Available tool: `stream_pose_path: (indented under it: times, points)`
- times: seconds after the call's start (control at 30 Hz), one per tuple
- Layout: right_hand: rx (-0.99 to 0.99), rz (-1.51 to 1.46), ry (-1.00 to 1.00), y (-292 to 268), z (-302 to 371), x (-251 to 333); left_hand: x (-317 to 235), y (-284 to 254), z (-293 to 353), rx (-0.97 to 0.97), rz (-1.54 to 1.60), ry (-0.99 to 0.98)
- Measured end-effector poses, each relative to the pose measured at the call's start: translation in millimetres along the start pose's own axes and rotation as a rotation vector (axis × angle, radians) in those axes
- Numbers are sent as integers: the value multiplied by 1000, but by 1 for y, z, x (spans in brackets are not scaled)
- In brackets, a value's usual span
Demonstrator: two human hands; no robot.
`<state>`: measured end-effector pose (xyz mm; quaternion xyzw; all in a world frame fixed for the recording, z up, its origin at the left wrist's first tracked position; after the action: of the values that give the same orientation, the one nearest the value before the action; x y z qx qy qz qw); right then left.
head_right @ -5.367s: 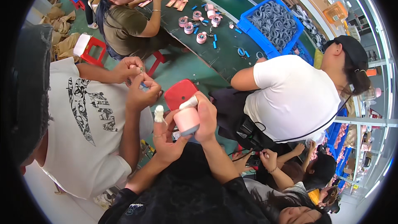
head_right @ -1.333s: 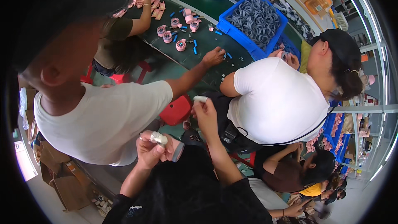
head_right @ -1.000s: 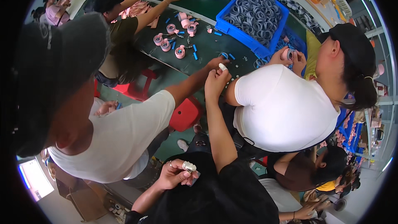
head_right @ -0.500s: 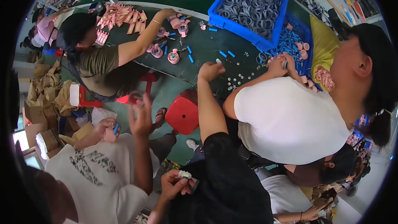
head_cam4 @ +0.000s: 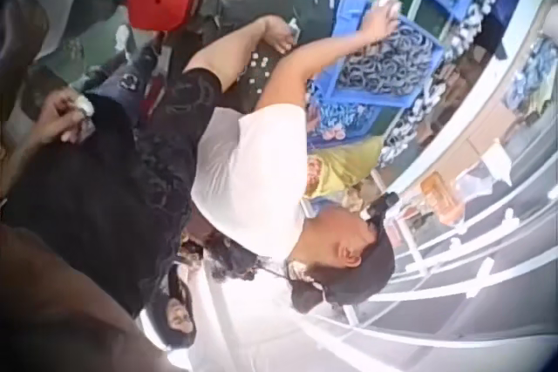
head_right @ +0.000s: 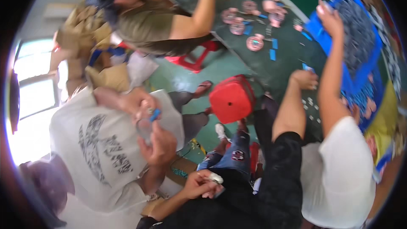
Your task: Assembling small plastic components on a production line.
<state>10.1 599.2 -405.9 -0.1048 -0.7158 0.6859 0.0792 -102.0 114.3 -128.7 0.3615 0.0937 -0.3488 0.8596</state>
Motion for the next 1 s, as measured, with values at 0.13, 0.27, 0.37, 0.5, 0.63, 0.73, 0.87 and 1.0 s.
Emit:
stream_pose_path:
  times: [0.13,0.27,0.37,0.5,0.63,0.73,0.87,1.0]
  points:
    - [-444,-82,-112,-35,-2,-8,4,9,1,78,30,84]
    - [-373,-391,-184,-75,14,11,8,1,14,29,24,87]
    - [-500,-494,-233,-52,-45,-7,14,-2,23,73,-3,104]
    - [-316,-1494,117,-58,8,33,19,-8,39,56,57,168]
    - [-78,-2105,277,-87,54,40,19,-3,54,121,159,252]
    - [120,-2392,298,-158,121,39,30,-18,65,147,-81,377]
    - [399,-2413,151,-247,208,-2,28,-12,85,74,-44,397]
    - [541,-2275,-2,-330,317,-49,26,-25,105,33,-13,467]
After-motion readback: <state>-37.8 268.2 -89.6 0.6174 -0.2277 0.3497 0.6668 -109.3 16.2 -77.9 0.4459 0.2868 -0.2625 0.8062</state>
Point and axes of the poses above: each hand's wrist, its own z-axis away from the middle knuckle, its own y-axis out of the palm, x = y × z, the point moved 7 cm from there along -z, towards the middle knuckle, and after that the axes turned 12 degrees about -y, right-handed, at the moved point
